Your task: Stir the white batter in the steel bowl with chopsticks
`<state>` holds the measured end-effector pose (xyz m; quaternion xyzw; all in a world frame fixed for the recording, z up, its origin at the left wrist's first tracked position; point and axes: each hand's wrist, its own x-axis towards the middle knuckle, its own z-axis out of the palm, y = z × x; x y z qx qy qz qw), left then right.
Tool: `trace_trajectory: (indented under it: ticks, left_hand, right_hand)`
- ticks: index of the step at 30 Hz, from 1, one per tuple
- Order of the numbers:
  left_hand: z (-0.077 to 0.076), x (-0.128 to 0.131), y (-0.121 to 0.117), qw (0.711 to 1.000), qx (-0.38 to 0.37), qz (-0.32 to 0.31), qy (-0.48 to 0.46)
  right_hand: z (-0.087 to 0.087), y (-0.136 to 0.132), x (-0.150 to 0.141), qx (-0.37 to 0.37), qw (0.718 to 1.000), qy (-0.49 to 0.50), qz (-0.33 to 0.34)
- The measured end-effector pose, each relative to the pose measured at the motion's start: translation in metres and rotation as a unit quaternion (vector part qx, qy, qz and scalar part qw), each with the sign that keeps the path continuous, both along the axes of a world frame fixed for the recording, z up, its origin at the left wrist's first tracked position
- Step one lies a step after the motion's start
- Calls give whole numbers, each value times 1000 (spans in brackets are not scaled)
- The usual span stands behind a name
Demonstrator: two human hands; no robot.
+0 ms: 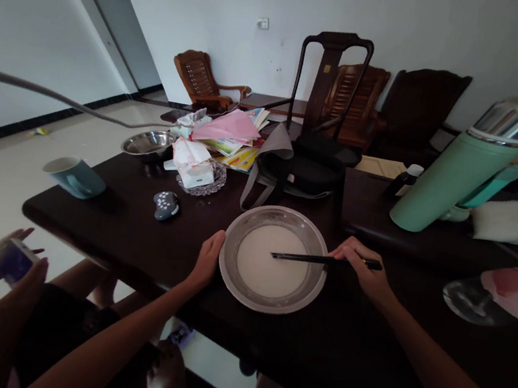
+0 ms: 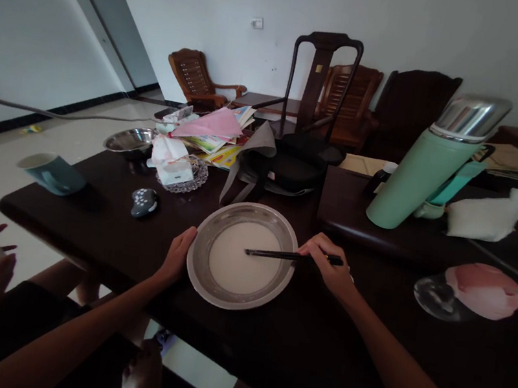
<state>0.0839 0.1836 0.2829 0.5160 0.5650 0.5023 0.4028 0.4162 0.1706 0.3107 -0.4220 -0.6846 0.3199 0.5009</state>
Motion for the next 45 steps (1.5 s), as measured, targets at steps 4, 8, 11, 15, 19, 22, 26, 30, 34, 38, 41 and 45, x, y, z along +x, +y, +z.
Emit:
trace_trajectory:
  ticks: [4,8,11,15,19,22,26,30,34,38,41,45]
  left_hand:
    - [-1,0,0,1000,3,0,1]
    - [-3,-1,0,1000,0,1,1]
    - [-4,-1,0,1000,-2,-2,3]
    - [-4,-1,1,1000,-2,2,2]
    - [-4,-1,1,1000,-2,3,0]
    - [-4,-2,1,1000,1,0,5]
    - [-5,-2,1,1000,5,-1,1]
    - [-7,-3,1,1000,5,-4,-1]
    - [-7,-3,2,1000,4,-8,-1]
    - [-6,-2,1,1000,5,-3,-1]
    - [-6,-2,1,1000,2,-6,-2]
    - [-7,-3,1,1000,4,-4,4]
  right_hand:
    - [-1,-1,-1,2,999,-20,37]
    - [-1,0,0,5,1000,-20,-1]
    - [-1,1,1,9,1000,-7,8]
    - [-2,1,0,14,999,-29,31]
    - [-1,2,3,5,1000,-9,-6]
    - [0,1,3,9,1000,-1,18]
    - [-1,1,3,12,999,-17,25]
    - [-2,2,5,22,1000,6,-1]
    - [-5,2,3,36,998,-28,38]
    - [-7,3,4,50,998,-22,4]
    - [-6,1,6,66,998,10,10]
    - [-5,0,2,73,995,-38,56]
